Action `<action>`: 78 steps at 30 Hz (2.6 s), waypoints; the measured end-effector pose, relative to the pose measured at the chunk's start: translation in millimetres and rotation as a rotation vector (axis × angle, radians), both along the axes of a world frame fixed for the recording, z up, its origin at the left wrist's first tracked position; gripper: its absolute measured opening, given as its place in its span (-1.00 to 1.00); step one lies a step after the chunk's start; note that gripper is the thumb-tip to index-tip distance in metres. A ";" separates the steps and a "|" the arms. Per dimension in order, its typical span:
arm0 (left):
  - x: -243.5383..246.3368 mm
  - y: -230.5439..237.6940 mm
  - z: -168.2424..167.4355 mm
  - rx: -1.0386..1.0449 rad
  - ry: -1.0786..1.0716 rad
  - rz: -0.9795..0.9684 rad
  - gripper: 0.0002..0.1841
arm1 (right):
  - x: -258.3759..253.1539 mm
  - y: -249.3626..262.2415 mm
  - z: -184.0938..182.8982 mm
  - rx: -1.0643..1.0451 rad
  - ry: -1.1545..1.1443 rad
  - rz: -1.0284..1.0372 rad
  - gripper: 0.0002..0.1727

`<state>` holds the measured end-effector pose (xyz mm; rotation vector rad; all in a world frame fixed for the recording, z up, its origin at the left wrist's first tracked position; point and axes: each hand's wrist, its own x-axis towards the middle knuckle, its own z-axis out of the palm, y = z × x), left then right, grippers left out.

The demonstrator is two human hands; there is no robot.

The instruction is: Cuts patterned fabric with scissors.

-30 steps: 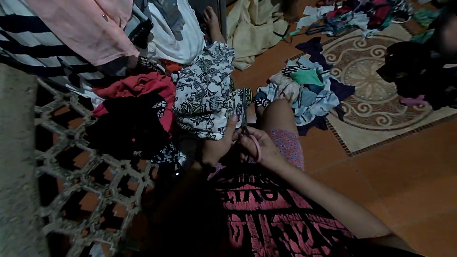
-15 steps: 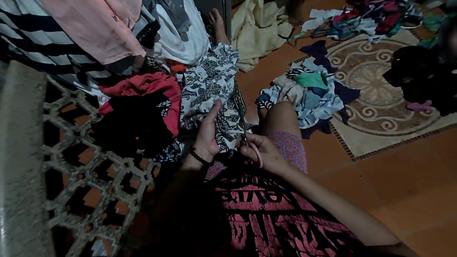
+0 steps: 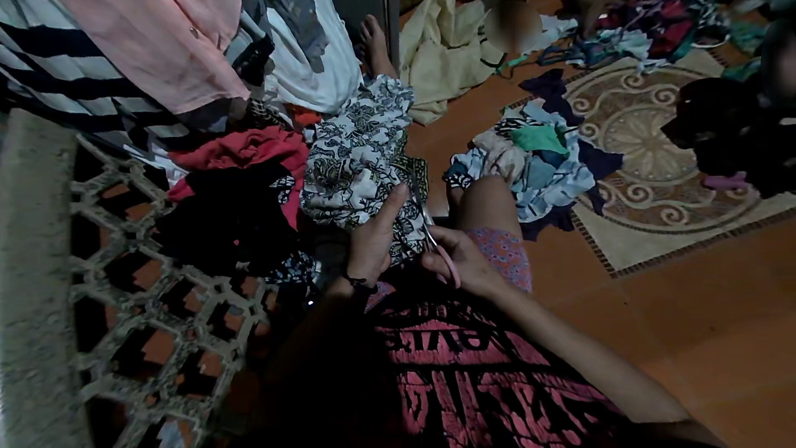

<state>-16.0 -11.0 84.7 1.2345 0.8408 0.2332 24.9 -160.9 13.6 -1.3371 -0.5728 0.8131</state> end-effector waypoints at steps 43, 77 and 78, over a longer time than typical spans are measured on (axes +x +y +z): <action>-6.4 7.0 -10.7 -0.087 0.182 -0.020 -0.53 | -6.7 2.8 2.2 0.045 0.114 -0.104 -0.77; -29.1 29.3 -12.6 -0.016 -0.126 -0.071 -0.86 | -1.2 1.2 1.7 0.191 0.125 0.182 -0.43; -28.5 27.7 -11.9 -0.005 -0.120 -0.056 -0.86 | -1.2 2.0 2.6 0.185 0.132 0.168 -0.44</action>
